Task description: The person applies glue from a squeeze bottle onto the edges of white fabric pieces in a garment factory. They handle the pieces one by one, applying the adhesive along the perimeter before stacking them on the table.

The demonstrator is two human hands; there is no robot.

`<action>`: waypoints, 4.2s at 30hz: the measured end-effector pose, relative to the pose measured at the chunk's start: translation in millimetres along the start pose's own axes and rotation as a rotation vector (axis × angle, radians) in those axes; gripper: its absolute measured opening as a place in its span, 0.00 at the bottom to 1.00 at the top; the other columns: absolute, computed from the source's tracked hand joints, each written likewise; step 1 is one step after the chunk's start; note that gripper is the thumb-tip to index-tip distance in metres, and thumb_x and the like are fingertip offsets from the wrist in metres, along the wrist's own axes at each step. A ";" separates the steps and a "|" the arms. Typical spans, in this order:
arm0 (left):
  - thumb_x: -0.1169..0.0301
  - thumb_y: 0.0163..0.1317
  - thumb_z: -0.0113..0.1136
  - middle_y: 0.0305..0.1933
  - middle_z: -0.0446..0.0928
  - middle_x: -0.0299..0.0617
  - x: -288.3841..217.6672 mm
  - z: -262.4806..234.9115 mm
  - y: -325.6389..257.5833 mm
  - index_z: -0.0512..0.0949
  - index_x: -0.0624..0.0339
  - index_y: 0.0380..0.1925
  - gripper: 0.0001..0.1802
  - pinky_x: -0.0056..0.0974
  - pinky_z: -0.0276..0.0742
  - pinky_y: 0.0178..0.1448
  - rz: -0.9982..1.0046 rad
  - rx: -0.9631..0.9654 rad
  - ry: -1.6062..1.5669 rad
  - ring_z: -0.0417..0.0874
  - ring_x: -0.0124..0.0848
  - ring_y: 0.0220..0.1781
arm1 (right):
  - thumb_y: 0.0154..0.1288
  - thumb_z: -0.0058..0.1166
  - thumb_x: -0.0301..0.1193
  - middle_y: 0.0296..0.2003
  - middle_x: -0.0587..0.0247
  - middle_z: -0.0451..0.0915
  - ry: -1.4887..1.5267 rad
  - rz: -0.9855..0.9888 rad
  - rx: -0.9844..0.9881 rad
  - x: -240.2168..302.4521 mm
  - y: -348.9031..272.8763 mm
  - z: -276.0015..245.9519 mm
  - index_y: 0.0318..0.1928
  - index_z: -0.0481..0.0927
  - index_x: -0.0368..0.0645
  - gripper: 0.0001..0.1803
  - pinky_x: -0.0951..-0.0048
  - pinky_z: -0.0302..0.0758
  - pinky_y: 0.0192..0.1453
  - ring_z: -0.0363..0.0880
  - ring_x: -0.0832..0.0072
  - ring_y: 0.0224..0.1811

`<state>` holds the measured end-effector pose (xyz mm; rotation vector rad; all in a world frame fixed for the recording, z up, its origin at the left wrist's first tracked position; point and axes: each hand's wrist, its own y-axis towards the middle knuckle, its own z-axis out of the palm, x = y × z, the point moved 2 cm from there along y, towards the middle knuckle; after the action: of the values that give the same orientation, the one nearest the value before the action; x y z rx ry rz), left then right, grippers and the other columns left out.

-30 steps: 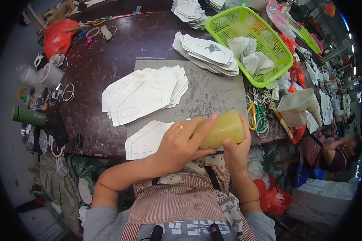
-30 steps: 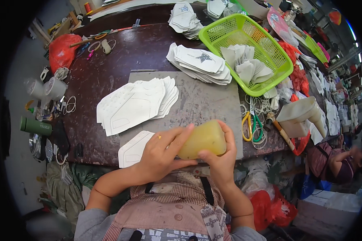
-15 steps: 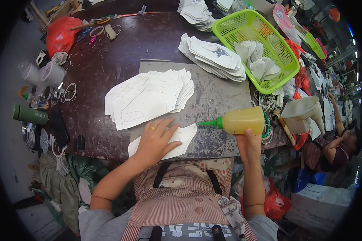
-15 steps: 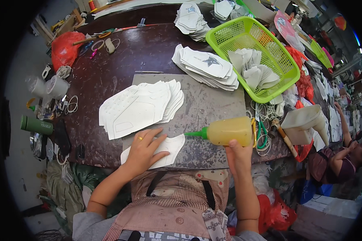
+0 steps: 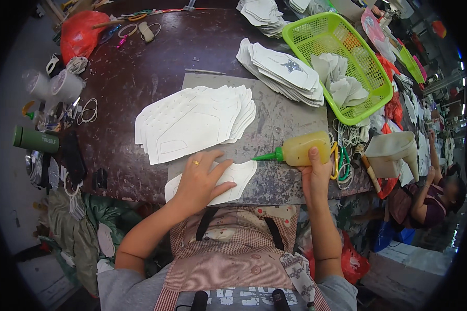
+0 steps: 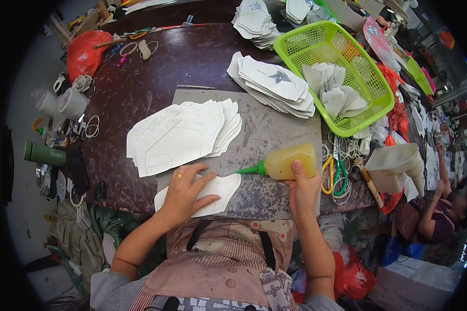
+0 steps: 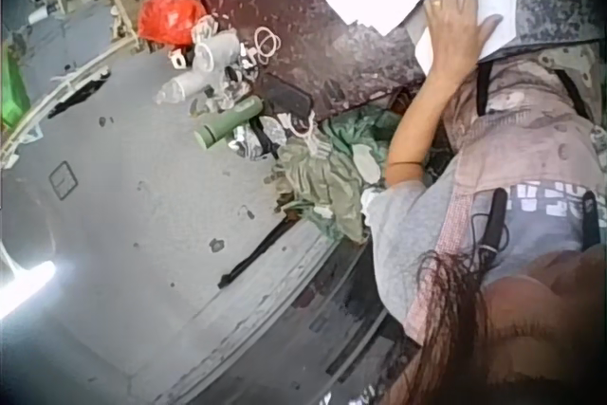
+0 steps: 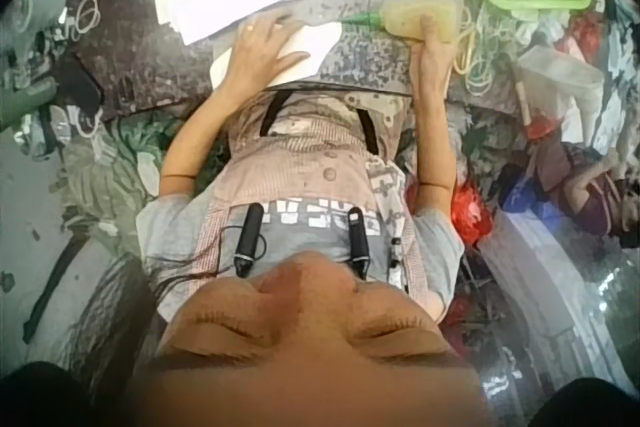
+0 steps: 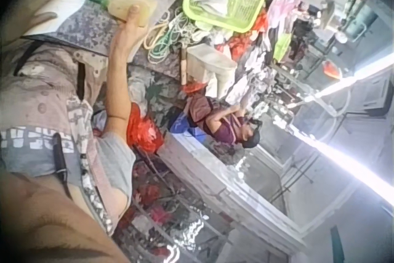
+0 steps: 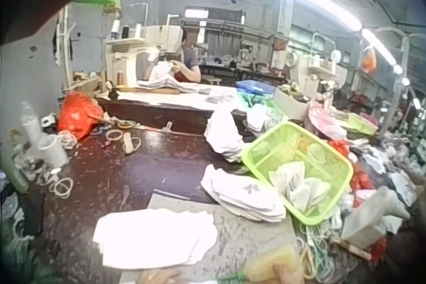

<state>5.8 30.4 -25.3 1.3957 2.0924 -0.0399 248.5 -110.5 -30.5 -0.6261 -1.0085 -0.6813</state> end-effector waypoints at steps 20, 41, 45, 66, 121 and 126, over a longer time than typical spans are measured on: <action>0.59 0.52 0.71 0.55 0.73 0.47 0.0 -0.7 -0.8 0.80 0.58 0.51 0.27 0.47 0.67 0.59 -0.019 0.003 -0.006 0.73 0.44 0.55 | 0.65 0.65 0.33 0.45 0.60 0.79 -0.085 -0.070 0.091 -1.2 2.6 -12.5 0.52 0.73 0.34 0.21 0.68 0.78 0.54 0.80 0.72 0.47; 0.60 0.49 0.73 0.55 0.74 0.47 -1.0 0.0 -0.9 0.80 0.59 0.50 0.28 0.47 0.67 0.61 -0.025 -0.017 -0.002 0.74 0.44 0.55 | 0.66 0.64 0.31 0.44 0.60 0.79 -0.083 -0.018 0.057 -1.6 5.9 -7.2 0.51 0.73 0.33 0.20 0.66 0.82 0.51 0.81 0.71 0.44; 0.59 0.53 0.70 0.55 0.73 0.47 -2.4 -2.2 -0.2 0.79 0.59 0.51 0.27 0.47 0.67 0.60 -0.013 -0.002 0.011 0.74 0.45 0.55 | 0.69 0.60 0.35 0.48 0.56 0.78 -0.143 -0.071 0.087 -4.5 3.2 -19.2 0.54 0.71 0.32 0.22 0.60 0.83 0.53 0.82 0.66 0.48; 0.62 0.49 0.73 0.56 0.74 0.47 -2.0 2.5 -1.1 0.80 0.59 0.50 0.27 0.48 0.68 0.60 -0.008 -0.029 0.042 0.75 0.44 0.55 | 0.64 0.67 0.32 0.45 0.62 0.78 -0.107 -0.074 -0.034 -7.8 -44.2 -12.4 0.53 0.73 0.34 0.23 0.72 0.77 0.52 0.79 0.74 0.45; 0.69 0.55 0.70 0.43 0.84 0.50 408.3 -128.5 224.4 0.81 0.64 0.42 0.16 0.42 0.78 0.56 -0.544 -0.562 -0.049 0.85 0.43 0.51 | 0.69 0.57 0.49 0.55 0.60 0.77 0.582 0.007 -0.026 -28.7 19.5 -61.7 0.62 0.72 0.46 0.29 0.54 0.75 0.57 0.76 0.61 0.54; 0.69 0.54 0.70 0.43 0.82 0.53 404.0 -95.5 229.2 0.81 0.62 0.43 0.17 0.47 0.77 0.54 -0.445 -0.561 -0.097 0.83 0.49 0.49 | 0.67 0.59 0.51 0.53 0.61 0.78 0.519 -0.049 -0.056 -22.8 18.9 -53.5 0.60 0.73 0.45 0.30 0.57 0.73 0.61 0.75 0.62 0.55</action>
<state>52.2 498.9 -82.3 0.5799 2.0721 0.2727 283.3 -133.1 -75.3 -0.4389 -0.5248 -0.8622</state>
